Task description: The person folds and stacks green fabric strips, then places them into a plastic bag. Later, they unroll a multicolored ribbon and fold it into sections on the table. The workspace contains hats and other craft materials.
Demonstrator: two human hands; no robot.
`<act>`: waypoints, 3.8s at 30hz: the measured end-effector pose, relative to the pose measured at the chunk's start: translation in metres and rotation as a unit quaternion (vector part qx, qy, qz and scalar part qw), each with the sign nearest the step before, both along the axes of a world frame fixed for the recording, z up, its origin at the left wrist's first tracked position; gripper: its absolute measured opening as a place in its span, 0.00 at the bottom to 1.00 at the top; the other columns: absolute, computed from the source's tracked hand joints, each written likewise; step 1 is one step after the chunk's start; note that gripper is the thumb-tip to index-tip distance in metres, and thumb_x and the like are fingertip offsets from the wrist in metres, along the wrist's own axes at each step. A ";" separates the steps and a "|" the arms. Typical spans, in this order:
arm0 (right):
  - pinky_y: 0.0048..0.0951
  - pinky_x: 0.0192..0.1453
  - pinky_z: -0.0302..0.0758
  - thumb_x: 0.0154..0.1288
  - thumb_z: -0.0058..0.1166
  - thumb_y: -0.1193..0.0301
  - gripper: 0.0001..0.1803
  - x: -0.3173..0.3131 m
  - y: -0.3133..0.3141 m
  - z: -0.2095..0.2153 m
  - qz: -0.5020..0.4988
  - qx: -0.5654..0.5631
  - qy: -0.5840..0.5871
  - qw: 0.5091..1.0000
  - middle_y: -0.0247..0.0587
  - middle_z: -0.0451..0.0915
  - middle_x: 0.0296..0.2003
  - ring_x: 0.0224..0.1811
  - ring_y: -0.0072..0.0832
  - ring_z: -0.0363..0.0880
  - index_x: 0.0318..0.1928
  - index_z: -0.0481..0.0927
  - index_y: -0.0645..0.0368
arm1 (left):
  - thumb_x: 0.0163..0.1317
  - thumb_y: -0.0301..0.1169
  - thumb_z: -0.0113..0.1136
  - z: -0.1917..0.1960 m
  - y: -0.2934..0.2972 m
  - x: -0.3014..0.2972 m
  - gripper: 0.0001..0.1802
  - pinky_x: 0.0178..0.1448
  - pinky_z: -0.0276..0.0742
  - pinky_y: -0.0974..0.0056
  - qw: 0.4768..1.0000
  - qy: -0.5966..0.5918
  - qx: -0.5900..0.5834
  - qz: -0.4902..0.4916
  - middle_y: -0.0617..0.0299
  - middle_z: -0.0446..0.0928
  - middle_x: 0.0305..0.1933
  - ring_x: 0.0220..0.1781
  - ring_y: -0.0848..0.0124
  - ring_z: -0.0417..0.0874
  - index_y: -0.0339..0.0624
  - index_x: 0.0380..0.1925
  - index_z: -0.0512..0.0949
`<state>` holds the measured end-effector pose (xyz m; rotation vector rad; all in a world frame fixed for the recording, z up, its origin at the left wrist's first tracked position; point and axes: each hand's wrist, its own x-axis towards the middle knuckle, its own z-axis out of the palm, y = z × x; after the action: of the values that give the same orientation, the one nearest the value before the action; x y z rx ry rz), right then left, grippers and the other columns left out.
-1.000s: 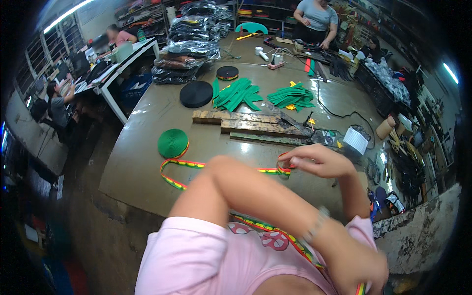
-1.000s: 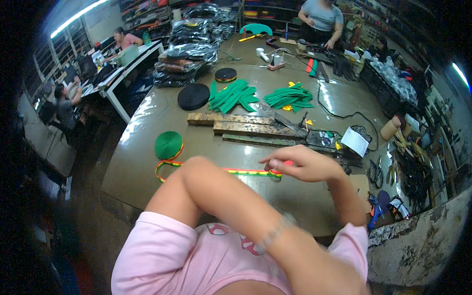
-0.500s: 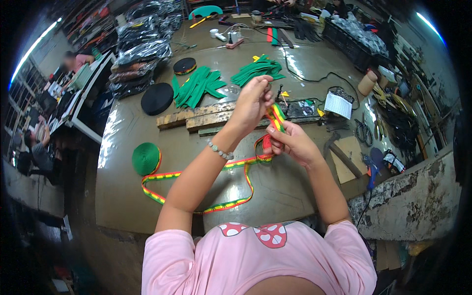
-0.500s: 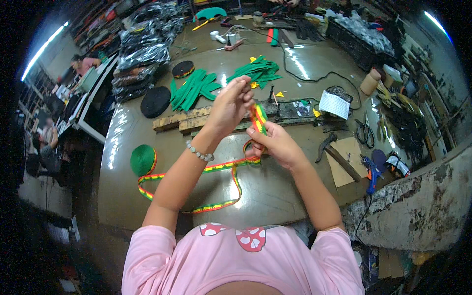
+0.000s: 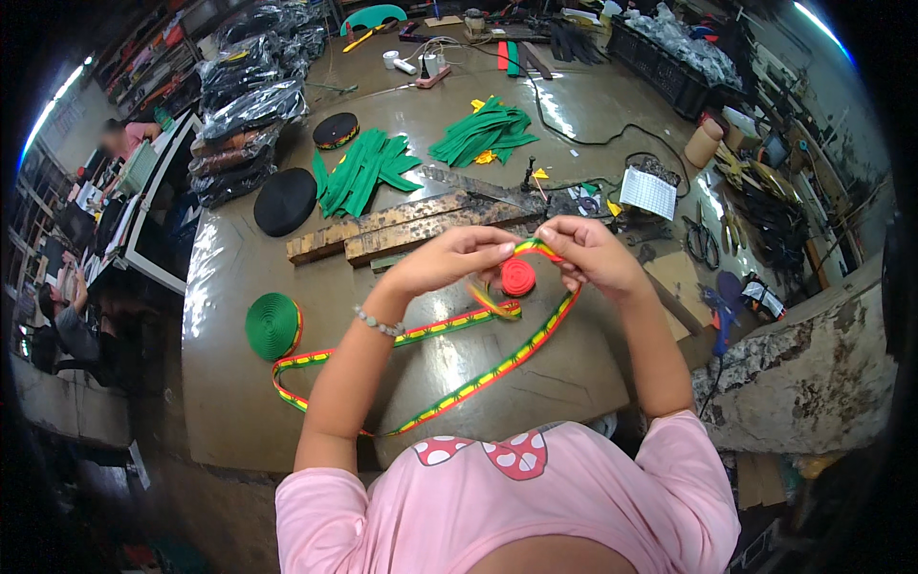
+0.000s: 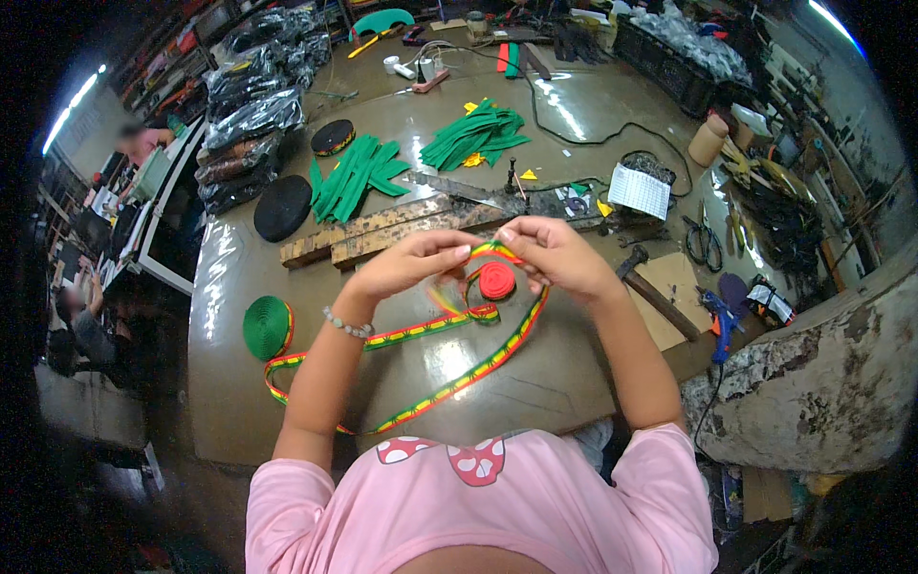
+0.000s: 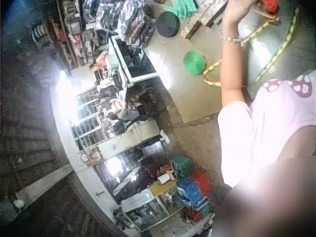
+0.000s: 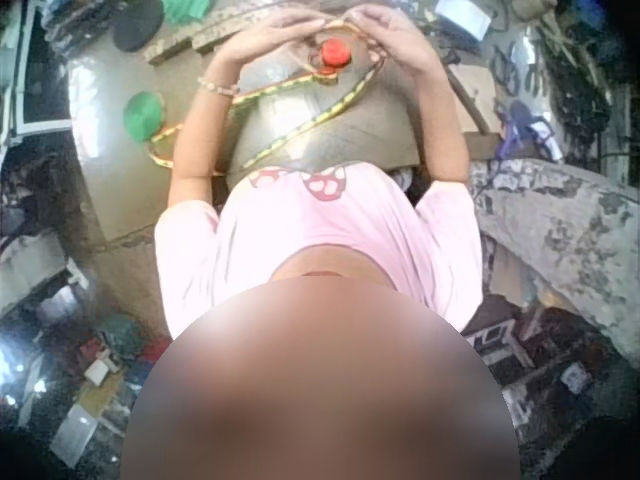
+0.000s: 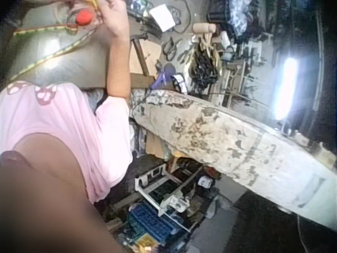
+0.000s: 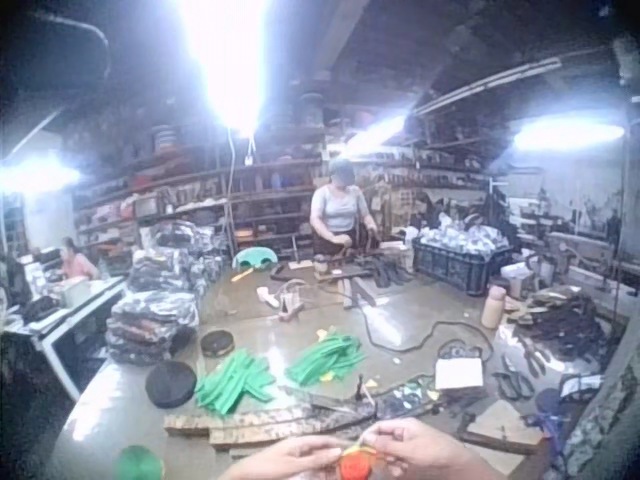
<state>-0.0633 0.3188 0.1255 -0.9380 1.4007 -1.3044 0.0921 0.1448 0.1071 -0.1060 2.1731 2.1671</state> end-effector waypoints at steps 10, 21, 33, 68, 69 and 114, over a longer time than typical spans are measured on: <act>0.16 0.19 0.64 0.63 0.55 0.60 0.16 -0.019 0.020 -0.003 -0.056 -0.009 0.193 0.980 0.26 0.73 0.23 0.19 0.10 0.65 0.41 0.77 0.62 | 0.55 0.27 0.65 -0.002 -0.040 0.021 0.17 0.45 0.77 0.73 0.984 0.084 0.029 0.157 0.60 0.80 0.38 0.38 0.78 0.80 0.32 0.44 0.77; 0.24 0.50 0.70 0.59 0.60 0.66 0.20 -0.014 0.028 -0.017 -0.095 -0.060 0.250 0.962 0.36 0.80 0.40 0.43 0.20 0.75 0.50 0.76 0.60 | 0.58 0.24 0.61 -0.011 -0.029 0.016 0.18 0.38 0.81 0.70 0.963 0.115 0.065 0.236 0.59 0.77 0.35 0.33 0.74 0.81 0.36 0.49 0.71; 0.19 0.35 0.70 0.68 0.48 0.62 0.15 -0.027 0.035 -0.039 -0.060 0.025 0.182 0.981 0.32 0.78 0.28 0.28 0.15 0.71 0.42 0.79 0.62 | 0.57 0.27 0.62 -0.010 -0.033 0.026 0.13 0.42 0.77 0.73 0.976 0.069 -0.031 0.205 0.60 0.80 0.35 0.36 0.78 0.80 0.33 0.42 0.78; 0.17 0.16 0.50 0.58 0.61 0.60 0.13 -0.108 -0.049 -0.020 -0.185 0.072 0.164 0.966 0.23 0.69 0.16 0.13 0.10 0.57 0.27 0.78 0.57 | 0.51 0.59 0.57 -0.087 -0.103 -0.076 0.46 0.39 0.75 0.52 0.745 -0.088 -0.470 0.466 0.45 0.80 0.31 0.37 0.49 0.82 0.38 0.61 0.58; 0.17 0.17 0.50 0.58 0.61 0.61 0.13 -0.112 -0.048 -0.027 -0.188 0.073 0.162 0.966 0.23 0.69 0.16 0.13 0.11 0.57 0.27 0.79 0.58 | 0.50 0.60 0.57 -0.085 -0.103 -0.077 0.46 0.42 0.74 0.52 0.757 -0.104 -0.454 0.459 0.44 0.80 0.36 0.40 0.49 0.81 0.40 0.61 0.58; 0.19 0.18 0.57 0.60 0.58 0.60 0.15 -0.115 -0.045 -0.030 -0.189 0.089 0.286 0.935 0.25 0.72 0.16 0.14 0.12 0.63 0.23 0.76 0.57 | 0.51 0.66 0.50 -0.079 -0.101 -0.072 0.47 0.48 0.73 0.53 0.777 -0.144 -0.446 0.421 0.43 0.79 0.44 0.48 0.49 0.79 0.44 0.63 0.59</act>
<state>-0.1786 0.2734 0.0953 -0.9984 2.2016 -1.1905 0.0202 0.0443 0.0284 -1.5780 3.0138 0.8650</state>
